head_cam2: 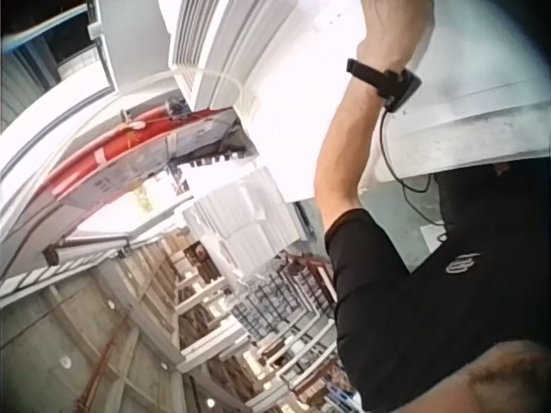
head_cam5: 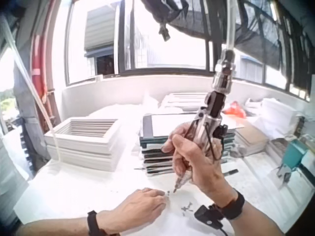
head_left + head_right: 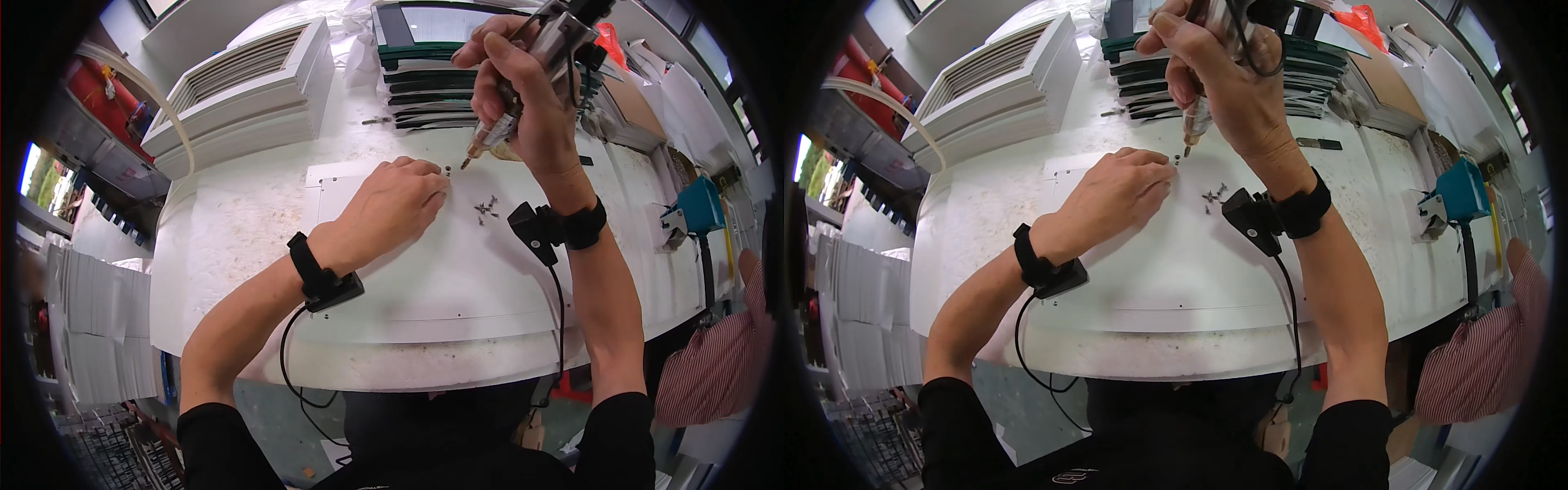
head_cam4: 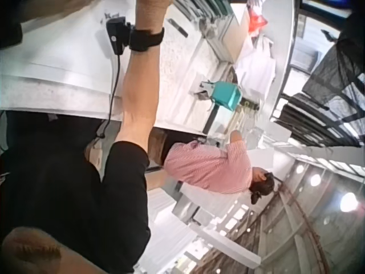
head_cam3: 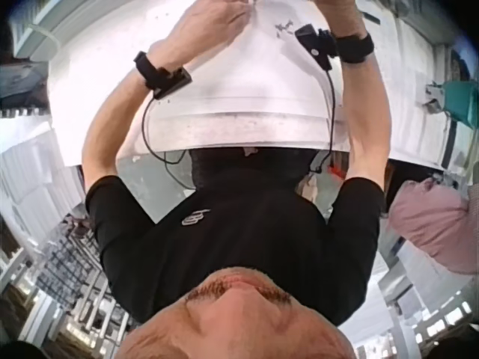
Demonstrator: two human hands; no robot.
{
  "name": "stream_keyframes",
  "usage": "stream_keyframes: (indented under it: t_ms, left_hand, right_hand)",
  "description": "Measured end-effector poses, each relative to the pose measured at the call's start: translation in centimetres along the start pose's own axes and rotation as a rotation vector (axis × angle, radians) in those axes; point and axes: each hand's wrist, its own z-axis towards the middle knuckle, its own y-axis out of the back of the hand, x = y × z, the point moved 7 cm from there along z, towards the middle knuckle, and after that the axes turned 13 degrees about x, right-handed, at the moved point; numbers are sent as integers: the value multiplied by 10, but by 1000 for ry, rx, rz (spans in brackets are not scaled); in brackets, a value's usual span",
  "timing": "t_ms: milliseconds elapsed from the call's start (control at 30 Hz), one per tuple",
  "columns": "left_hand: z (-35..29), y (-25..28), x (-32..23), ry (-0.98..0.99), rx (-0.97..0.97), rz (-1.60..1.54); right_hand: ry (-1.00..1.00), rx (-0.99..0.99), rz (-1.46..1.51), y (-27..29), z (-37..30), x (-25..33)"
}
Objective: The person places a dark rectangular panel into a white frame on a workbench, then uses a pneumatic screwdriver to drive screws into the frame. The person handles multiple white panels and screws during the process.
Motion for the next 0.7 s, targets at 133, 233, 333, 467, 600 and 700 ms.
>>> stream_keyframes:
  t_ms: [133, 233, 333, 467, 600, 700]
  left_hand:
    - [10, -5, -27, 27, -74, -157]
    - [21, -10, -35, 22, -94, -181]
    - [29, -11, -33, 31, -70, -157]
    - [31, -12, -33, 16, -87, -100]
    - [10, -1, -35, 137, -92, -342]
    - [-34, 2, -44, 247, -47, -648]
  right_hand:
    - [86, -95, 35, 29, -32, 34]
    - [48, -87, 34, 37, -56, 47]
    - [20, -120, 35, 43, -76, 53]
    - [27, -139, 67, 46, -89, 58]
    - [122, -142, 116, 42, -101, 70]
    - [163, -162, 333, 31, -114, 73]
